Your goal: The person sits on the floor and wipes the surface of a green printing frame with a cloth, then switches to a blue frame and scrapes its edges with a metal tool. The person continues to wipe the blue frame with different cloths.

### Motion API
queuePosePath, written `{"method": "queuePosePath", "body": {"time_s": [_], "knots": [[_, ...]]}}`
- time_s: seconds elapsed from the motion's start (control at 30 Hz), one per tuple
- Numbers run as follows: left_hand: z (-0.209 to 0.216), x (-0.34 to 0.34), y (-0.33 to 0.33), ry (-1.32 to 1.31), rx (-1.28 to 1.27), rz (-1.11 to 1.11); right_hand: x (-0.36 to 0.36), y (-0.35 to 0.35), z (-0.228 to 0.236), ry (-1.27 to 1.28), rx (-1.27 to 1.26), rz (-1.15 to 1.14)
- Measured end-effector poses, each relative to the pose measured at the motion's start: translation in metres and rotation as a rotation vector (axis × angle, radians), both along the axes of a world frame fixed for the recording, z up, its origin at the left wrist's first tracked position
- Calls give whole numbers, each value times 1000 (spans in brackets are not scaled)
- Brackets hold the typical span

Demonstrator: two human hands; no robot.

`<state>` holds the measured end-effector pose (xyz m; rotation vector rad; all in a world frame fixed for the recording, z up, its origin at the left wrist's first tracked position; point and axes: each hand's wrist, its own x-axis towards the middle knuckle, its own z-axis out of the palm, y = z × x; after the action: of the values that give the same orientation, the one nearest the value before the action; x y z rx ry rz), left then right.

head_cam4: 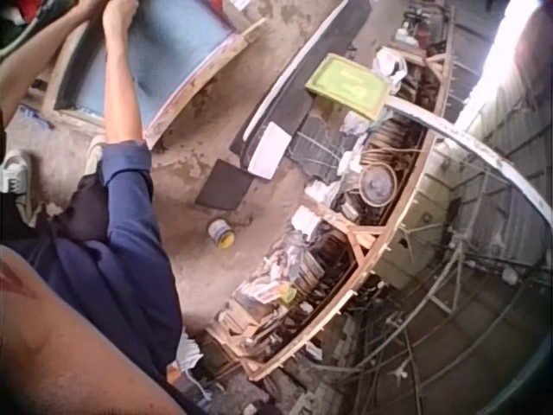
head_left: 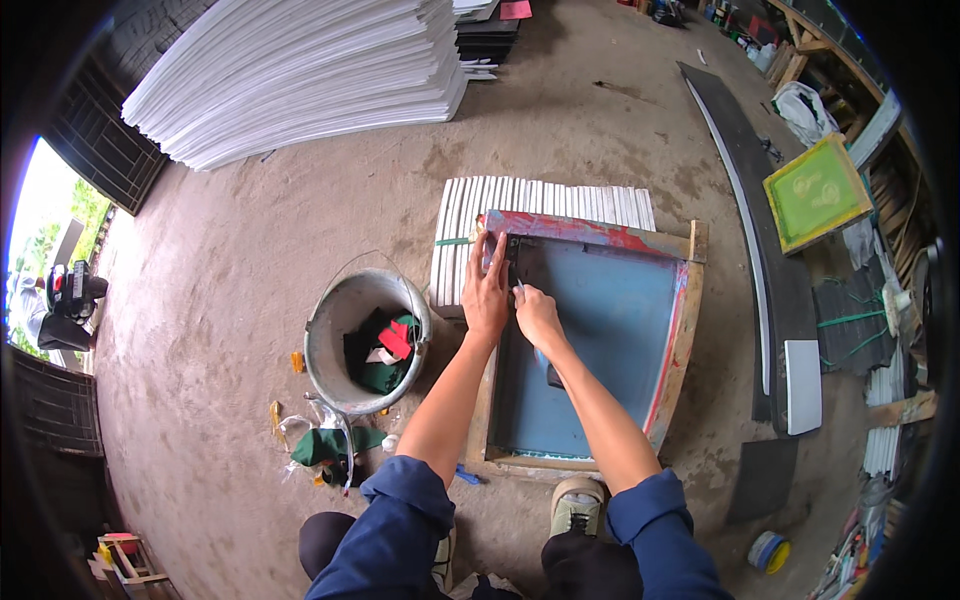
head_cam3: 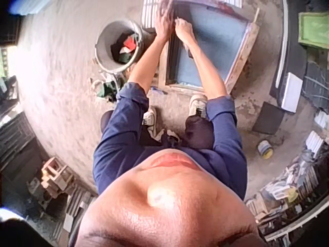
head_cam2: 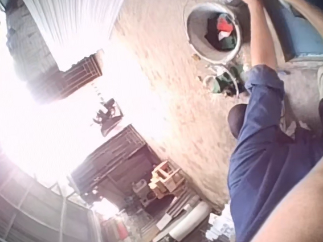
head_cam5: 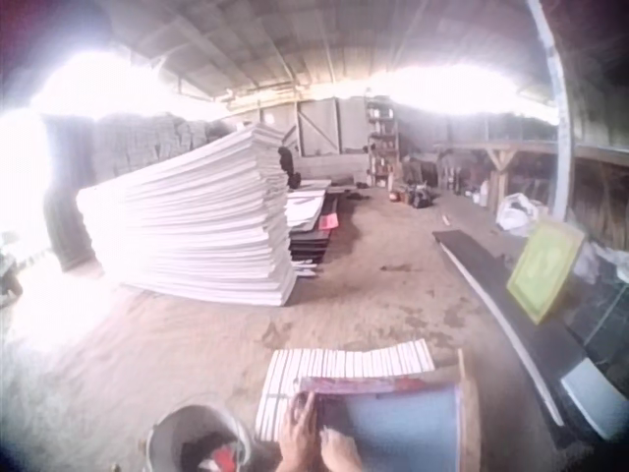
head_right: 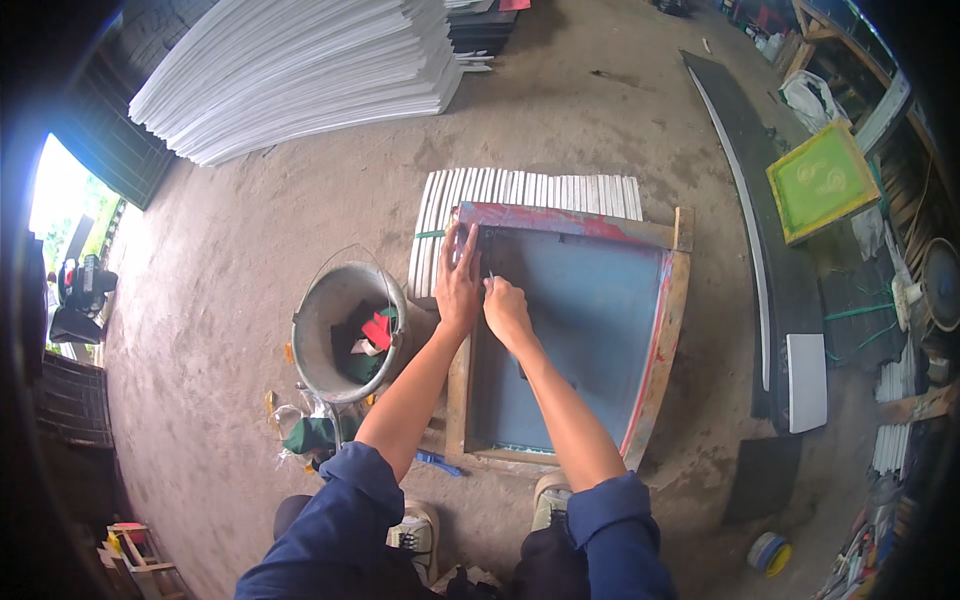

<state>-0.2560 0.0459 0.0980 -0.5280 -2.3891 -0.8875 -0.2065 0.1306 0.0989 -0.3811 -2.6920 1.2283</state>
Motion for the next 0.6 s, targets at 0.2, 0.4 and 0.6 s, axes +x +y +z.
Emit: {"method": "queuePosePath", "body": {"time_s": [0.2,0.4,0.6], "knots": [[4,0,10,-137,16,13,14,21,32,71,93,-11],[-3,3,-1,-146,50,-12,138,32,58,-116,-2,-48],[-5,6,1,-33,-72,68,187,62,58,-185,-145,-146]]}}
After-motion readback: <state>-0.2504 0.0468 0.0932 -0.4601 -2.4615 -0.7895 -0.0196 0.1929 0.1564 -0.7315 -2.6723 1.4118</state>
